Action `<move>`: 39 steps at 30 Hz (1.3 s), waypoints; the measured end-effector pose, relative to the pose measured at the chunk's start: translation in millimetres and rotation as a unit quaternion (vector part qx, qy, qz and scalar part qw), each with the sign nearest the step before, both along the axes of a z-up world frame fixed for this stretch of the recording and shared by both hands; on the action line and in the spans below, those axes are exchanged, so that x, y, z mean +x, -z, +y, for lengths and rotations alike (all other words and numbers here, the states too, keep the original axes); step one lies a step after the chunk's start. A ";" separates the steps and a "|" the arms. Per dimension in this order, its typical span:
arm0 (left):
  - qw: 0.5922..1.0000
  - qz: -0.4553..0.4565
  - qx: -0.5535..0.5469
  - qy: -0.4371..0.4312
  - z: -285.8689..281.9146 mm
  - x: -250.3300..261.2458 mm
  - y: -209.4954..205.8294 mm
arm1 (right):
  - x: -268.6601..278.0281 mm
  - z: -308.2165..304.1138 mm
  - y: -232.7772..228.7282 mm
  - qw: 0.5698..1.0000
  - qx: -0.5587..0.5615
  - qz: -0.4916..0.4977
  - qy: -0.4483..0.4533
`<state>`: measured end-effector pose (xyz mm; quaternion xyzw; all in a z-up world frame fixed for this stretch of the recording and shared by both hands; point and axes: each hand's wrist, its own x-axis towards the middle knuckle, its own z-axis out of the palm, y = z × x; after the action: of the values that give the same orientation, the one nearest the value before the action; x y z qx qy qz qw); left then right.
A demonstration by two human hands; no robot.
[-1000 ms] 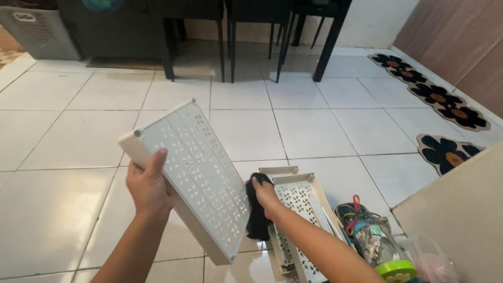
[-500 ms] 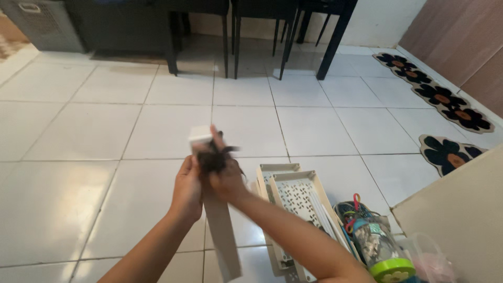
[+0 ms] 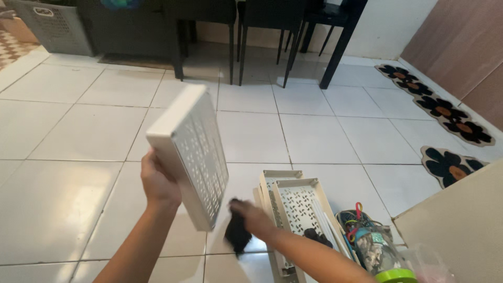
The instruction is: The person sits on a tiled floor and wipes a white perforated plastic tray with a dark cloth. They hold the tray in one hand and rub its surfaces with the cloth in the other, turning the tray to clean different sides.
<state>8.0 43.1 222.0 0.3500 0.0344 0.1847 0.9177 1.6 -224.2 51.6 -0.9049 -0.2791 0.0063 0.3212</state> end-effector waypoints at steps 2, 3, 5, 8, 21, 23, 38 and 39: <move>0.999 0.041 -0.010 0.002 -5.4 11.2 17.3 | 20.4 -15.8 15.8 0.982 0.132 -0.056 0.120; 0.997 0.075 0.011 -0.010 -10.9 14.9 29.9 | 32.8 -22.8 19.2 0.968 0.157 -0.072 0.183; 0.989 0.145 0.030 -0.002 -19.0 19.8 58.3 | 61.2 -36.2 15.4 0.943 0.177 -0.142 0.245; 0.971 0.230 0.024 0.055 -33.2 22.8 101.7 | 81.3 -56.9 -5.2 0.913 0.229 -0.103 0.321; 0.959 0.267 0.045 0.080 -70.7 47.2 224.7 | 28.6 -28.8 -114.7 0.888 0.419 -0.163 0.100; 0.962 0.254 0.045 0.089 -74.5 48.4 232.8 | 15.9 -10.9 -110.0 0.951 0.290 -0.104 0.026; 0.975 0.079 0.189 0.080 -86.4 0.2 168.9 | -20.5 41.2 -95.4 0.959 0.111 -0.261 -0.022; 0.970 0.076 0.216 0.077 -83.9 -3.8 167.6 | -22.1 43.0 -90.9 0.959 0.117 -0.257 -0.030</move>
<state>4.1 -40.8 54.4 0.5547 0.0363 0.0891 0.8265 -20.5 -181.2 142.5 -0.8234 -0.3777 -0.2501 0.3417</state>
